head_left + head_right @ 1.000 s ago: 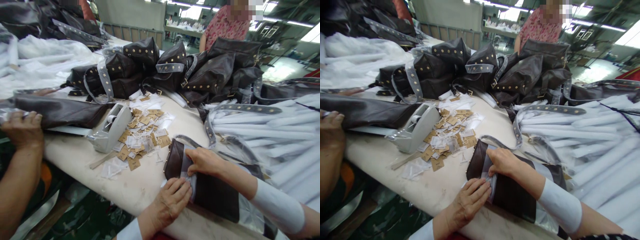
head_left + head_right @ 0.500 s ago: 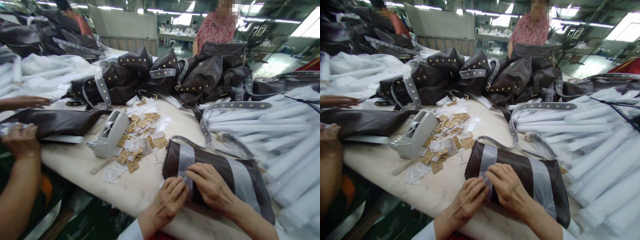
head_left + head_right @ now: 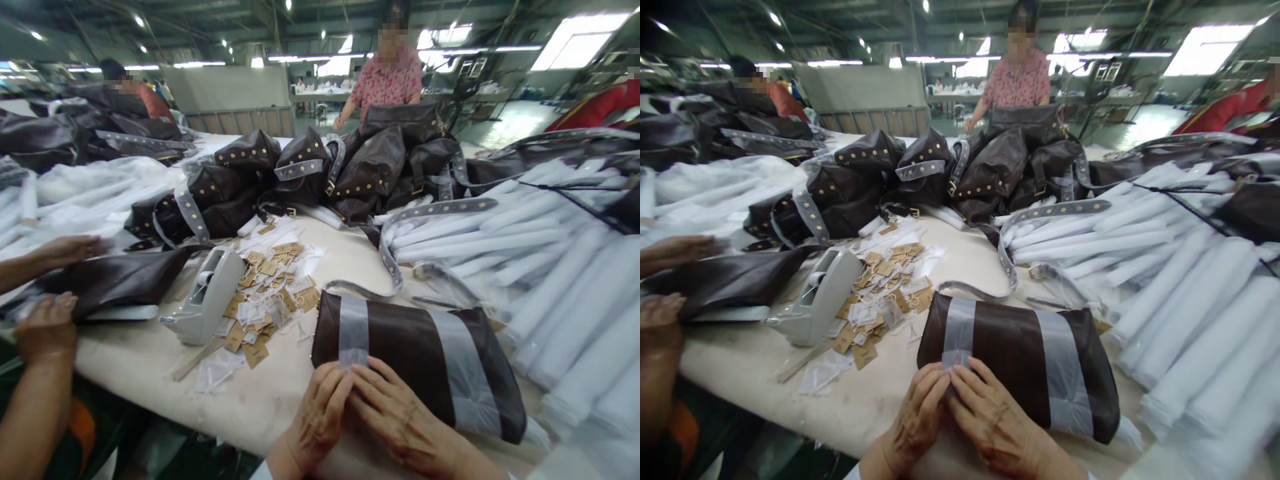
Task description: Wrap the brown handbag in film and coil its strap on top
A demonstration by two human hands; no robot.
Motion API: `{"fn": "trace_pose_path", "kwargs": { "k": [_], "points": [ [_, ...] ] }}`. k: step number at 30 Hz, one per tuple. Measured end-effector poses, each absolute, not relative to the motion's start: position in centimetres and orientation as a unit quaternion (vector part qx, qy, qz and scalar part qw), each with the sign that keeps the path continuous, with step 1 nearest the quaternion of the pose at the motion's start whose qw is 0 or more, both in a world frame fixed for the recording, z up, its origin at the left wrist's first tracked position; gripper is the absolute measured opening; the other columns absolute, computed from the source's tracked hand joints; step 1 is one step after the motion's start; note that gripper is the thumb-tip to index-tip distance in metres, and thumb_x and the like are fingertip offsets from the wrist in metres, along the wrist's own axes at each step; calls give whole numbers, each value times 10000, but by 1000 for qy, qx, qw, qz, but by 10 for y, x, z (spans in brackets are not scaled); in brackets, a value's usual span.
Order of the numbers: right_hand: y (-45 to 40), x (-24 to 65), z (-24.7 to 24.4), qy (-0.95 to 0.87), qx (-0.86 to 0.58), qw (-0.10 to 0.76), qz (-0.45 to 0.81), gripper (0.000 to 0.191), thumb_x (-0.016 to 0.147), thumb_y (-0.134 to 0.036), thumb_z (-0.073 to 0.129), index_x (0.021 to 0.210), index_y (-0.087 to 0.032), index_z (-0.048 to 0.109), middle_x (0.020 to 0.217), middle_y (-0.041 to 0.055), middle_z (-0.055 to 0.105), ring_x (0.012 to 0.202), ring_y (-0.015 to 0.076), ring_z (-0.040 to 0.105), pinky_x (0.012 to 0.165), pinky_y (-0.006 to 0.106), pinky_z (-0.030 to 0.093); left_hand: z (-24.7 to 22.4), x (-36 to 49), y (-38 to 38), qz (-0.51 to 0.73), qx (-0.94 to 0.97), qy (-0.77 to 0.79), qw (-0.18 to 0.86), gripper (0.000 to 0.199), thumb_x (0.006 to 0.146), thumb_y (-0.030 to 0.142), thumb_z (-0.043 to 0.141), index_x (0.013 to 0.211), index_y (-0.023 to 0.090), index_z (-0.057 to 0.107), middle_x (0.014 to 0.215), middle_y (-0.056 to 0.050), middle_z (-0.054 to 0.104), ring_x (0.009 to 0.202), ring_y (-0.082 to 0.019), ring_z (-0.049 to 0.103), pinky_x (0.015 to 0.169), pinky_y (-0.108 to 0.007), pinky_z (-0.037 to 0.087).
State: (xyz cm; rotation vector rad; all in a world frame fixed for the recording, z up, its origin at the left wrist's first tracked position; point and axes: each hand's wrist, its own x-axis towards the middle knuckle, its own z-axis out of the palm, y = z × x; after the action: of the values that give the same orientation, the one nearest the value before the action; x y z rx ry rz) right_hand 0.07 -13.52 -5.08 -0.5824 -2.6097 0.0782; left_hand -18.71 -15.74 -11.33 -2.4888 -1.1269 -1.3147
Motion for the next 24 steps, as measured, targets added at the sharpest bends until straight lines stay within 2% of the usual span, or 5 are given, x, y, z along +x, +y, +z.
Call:
{"fn": "trace_pose_path", "kwargs": {
  "k": [6, 12, 15, 18, 24],
  "points": [
    [-147, 5, -52, -900, -245, 356, 47, 284, 865, -74, 338, 859, -174, 603, 773, 16, 670, 901, 133, 612, 1098, 380, 288, -100, -192, -156, -341, -865, -359, 84, 360, 933, 84, 312, 1215, 84, 536, 1131, -123, 584, 1182, -217, 468, 982, -333, 447],
    [-135, 101, -54, -710, -570, 397, -115, 303, 872, -263, 480, 1137, -160, 585, 1177, 138, 602, 1121, 253, 545, 994, 444, 412, -83, -211, -141, -365, -784, -498, -63, 458, 880, 394, 527, 1301, 220, 473, 1288, -113, 488, 1240, -260, 436, 1034, -422, 421],
    [-126, 137, -68, -570, -746, 344, 17, 598, 864, -553, 343, 1199, -99, 540, 1197, 202, 589, 1113, 336, 560, 951, 538, 445, -77, -207, -115, -365, -660, -624, -205, 592, 865, 446, 463, 1378, 168, 361, 1413, -134, 384, 1319, -274, 361, 1101, -483, 324],
    [-134, 149, -79, -521, -783, 305, 149, 668, 837, -621, 292, 1240, -133, 503, 1206, 150, 610, 1140, 300, 561, 978, 486, 452, -73, -202, -104, -351, -582, -660, -319, 727, 807, 533, 440, 1375, 91, 339, 1427, -152, 375, 1350, -280, 312, 1130, -476, 264],
    [-170, 163, -81, -637, -712, 276, 101, 403, 893, -495, 346, 1065, -231, 598, 1036, 45, 693, 938, 207, 667, 777, 298, 567, -68, -237, -133, -285, -620, -682, -264, 456, 841, 532, 405, 1075, 182, 578, 1104, -98, 632, 1069, -270, 595, 941, -421, 492]
  ]
}}
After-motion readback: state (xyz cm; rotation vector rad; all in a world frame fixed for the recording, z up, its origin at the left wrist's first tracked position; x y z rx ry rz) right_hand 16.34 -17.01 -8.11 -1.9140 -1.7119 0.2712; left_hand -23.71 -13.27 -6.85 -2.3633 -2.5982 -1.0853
